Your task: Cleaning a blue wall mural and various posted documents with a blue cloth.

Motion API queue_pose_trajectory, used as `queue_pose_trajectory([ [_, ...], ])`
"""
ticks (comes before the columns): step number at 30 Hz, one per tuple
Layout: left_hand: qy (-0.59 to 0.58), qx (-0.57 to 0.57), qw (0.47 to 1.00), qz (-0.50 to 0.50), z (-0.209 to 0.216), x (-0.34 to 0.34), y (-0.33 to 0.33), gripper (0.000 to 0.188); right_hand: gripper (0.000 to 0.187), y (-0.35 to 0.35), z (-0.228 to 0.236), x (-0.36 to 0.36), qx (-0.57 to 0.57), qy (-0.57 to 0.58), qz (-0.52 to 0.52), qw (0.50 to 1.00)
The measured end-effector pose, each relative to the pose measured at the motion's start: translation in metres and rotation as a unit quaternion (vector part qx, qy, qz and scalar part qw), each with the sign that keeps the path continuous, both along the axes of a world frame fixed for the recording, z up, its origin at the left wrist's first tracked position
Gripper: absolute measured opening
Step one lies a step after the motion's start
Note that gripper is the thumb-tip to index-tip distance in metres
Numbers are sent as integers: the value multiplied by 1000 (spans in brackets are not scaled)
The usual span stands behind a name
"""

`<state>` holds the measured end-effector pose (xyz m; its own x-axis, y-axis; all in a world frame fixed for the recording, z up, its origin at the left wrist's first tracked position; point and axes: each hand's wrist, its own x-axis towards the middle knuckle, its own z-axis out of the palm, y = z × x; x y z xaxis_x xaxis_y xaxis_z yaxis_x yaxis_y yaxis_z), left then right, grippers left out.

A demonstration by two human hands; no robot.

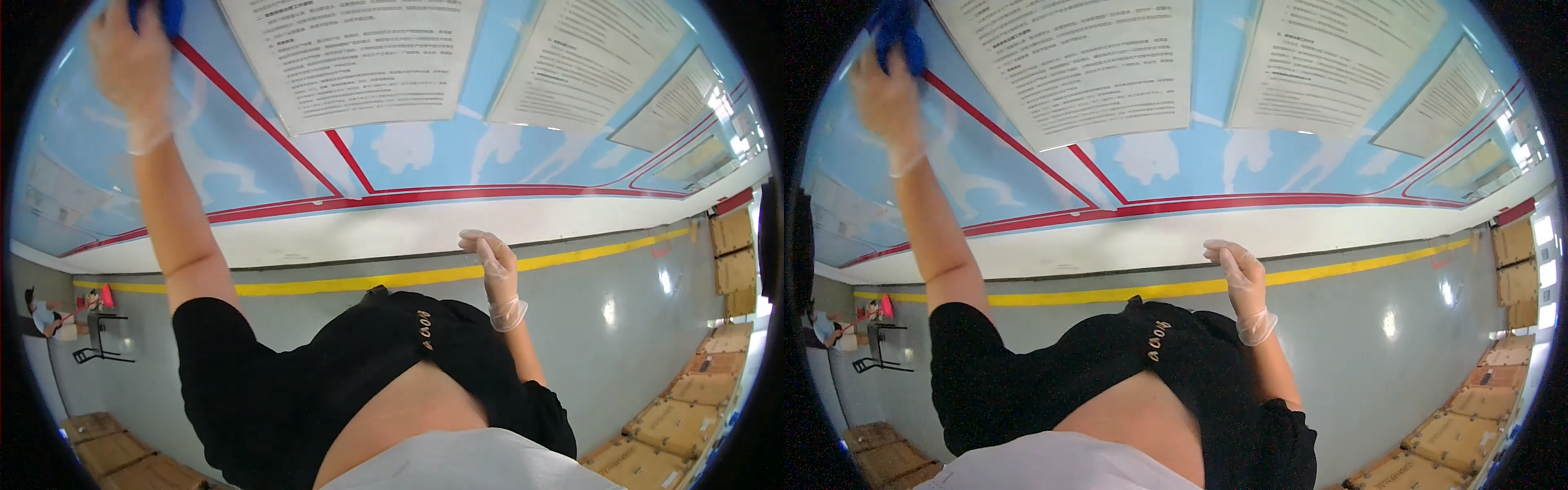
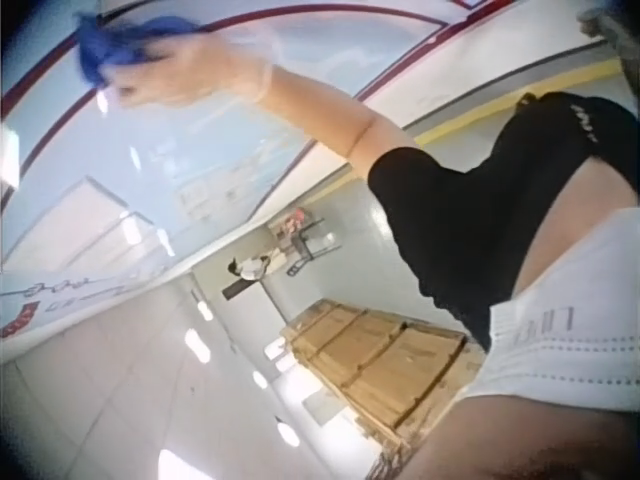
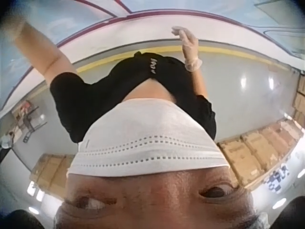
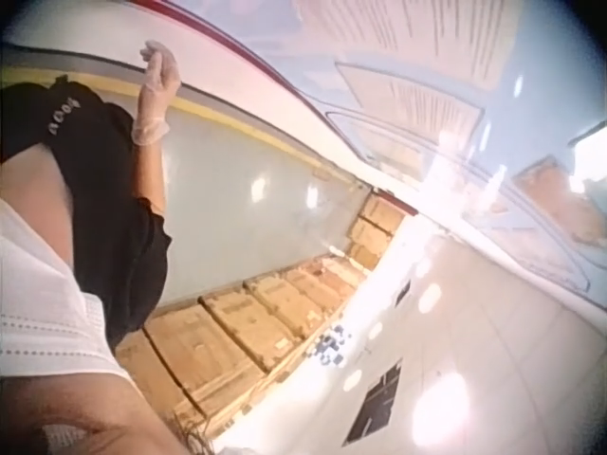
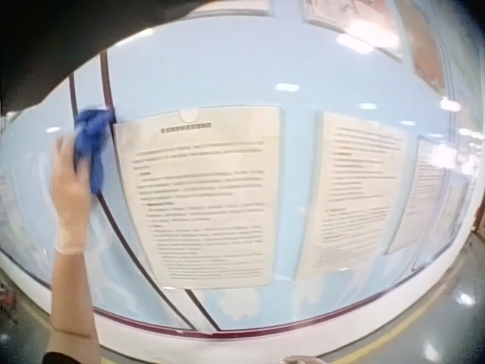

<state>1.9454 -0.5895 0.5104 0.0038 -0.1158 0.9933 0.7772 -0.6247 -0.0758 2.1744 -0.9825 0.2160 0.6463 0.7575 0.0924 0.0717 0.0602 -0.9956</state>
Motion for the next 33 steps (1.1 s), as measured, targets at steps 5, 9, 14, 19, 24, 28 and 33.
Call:
queue_pose_trajectory([
  [5,20,-57,998,-33,-161,23,-18,52,22,22,1,-6,2,-48,74,996],
  [9,4,-285,956,-73,-286,29,-77,46,22,30,-2,-11,-17,-65,105,992],
  [14,-474,-557,34,-680,-336,58,-146,40,28,38,-6,-17,-36,-46,120,991],
  [19,-432,-536,-6,-725,-309,96,-192,24,50,53,0,-28,34,-161,92,982],
  [24,-389,-566,-60,-724,-288,116,-206,24,76,62,15,-28,36,-244,-18,969],
  [28,-271,-622,-108,-726,-288,122,-221,36,79,70,20,-18,-1,-354,-66,933],
  [33,-205,-698,-62,-684,-303,102,-219,48,44,80,38,3,-5,-337,-61,939],
])
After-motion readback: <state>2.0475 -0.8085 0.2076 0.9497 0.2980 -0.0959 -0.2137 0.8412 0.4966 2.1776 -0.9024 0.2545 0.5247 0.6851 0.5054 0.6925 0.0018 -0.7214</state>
